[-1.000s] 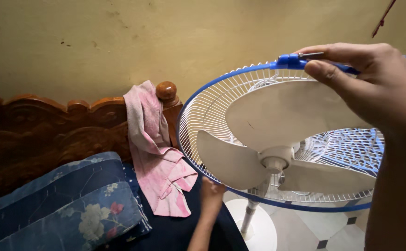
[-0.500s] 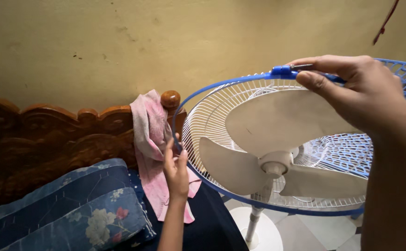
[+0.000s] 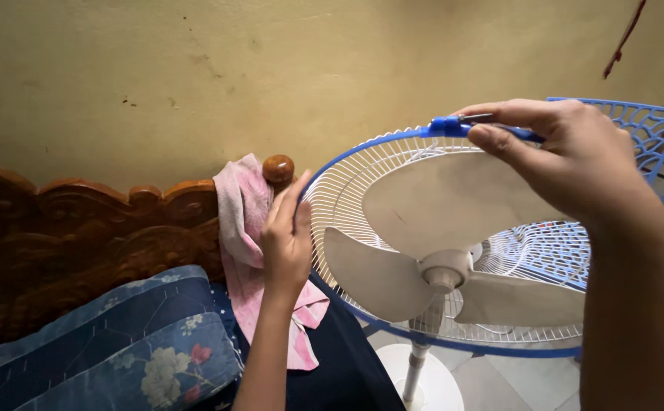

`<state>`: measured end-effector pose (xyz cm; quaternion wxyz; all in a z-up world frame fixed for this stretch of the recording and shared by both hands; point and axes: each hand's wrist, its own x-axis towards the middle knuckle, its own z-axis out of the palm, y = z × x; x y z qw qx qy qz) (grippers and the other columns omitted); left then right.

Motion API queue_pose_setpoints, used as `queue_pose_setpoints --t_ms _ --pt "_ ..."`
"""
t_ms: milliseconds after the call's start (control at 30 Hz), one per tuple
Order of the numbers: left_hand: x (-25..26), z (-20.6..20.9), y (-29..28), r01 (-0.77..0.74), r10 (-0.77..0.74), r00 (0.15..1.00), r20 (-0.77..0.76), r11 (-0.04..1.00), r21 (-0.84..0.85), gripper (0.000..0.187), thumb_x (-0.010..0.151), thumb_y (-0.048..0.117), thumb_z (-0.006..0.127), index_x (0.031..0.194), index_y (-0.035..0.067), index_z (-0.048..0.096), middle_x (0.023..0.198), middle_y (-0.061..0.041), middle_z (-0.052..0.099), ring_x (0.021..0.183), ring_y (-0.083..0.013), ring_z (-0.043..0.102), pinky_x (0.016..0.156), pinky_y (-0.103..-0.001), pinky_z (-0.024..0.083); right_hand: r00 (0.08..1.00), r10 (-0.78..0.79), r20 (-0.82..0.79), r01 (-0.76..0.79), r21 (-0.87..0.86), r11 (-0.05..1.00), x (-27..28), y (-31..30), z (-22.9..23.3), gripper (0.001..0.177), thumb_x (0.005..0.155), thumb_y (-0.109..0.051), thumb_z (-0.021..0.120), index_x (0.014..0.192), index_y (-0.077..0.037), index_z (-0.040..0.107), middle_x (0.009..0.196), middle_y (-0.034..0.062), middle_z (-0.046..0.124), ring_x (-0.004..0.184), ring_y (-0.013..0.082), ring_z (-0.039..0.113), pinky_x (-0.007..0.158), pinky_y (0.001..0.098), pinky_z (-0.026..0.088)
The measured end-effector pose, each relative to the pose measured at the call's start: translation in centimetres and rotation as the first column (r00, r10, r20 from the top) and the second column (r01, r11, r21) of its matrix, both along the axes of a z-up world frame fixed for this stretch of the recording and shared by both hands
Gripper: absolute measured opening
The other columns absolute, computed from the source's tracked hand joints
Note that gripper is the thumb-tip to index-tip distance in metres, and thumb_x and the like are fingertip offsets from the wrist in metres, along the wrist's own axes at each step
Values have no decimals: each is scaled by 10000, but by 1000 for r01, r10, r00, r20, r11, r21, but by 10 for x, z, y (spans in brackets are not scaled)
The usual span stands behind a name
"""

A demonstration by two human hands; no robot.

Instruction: The person uses a blue screwdriver to tighten a screw on the front grill of a white pedestal fan. The person repeatedly adjusts the screw and repositions the grill around the fan blades.

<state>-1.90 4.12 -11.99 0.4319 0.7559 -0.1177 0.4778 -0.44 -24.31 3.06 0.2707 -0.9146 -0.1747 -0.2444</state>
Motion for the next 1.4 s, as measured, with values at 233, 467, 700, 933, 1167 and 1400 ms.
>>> queue_pose_setpoints --t_ms 233,467,700,933,1167,1400 --pt "-2 81 -43 -23 -69 971 230 926 378 422 1078 237 599 1467 83 550 1406 -151 644 1319 -333 616 1124 -456 457 995 -85 -43 82 -61 995 -2 8 3 357 924 -534 696 1197 -331 806 738 28 763 623 204 676 553 329 427" --pt "24 103 -73 144 -233 951 203 916 375 300 1065 195 621 1361 147 636 1161 -108 741 1052 -298 717 909 -403 556 987 18 160 -11 -41 999 7 6 -4 310 941 -448 717 1148 -232 798 802 78 754 673 209 694 606 362 500" --pt "38 93 -64 139 -205 956 209 947 291 236 1034 197 645 1246 102 685 1015 -129 746 914 -322 724 793 -399 565 901 170 400 -273 216 937 -4 -37 -32 198 985 -79 728 1179 -75 767 1084 94 761 1005 150 696 889 289 526" --pt "39 92 -66 134 -211 944 255 948 289 228 1050 194 639 1252 98 683 1047 -142 737 940 -317 723 802 -384 567 966 55 253 -213 657 723 -12 -82 -82 235 970 -12 703 1196 -51 751 1045 8 622 881 79 512 748 197 400" --pt "37 94 -63 138 -209 950 231 947 290 223 1045 185 644 1248 103 688 1007 -137 736 888 -304 716 768 -383 553 974 148 171 -226 750 622 -16 -133 -122 244 970 -21 702 1211 5 730 1058 34 690 951 89 671 849 222 539" --pt "35 92 -63 121 -197 951 238 946 299 233 1057 183 642 1275 111 684 1001 -140 728 878 -307 710 758 -382 543 994 2 109 -80 720 690 -13 -184 -194 191 988 -21 726 1160 61 731 1007 92 732 902 111 655 809 243 534"
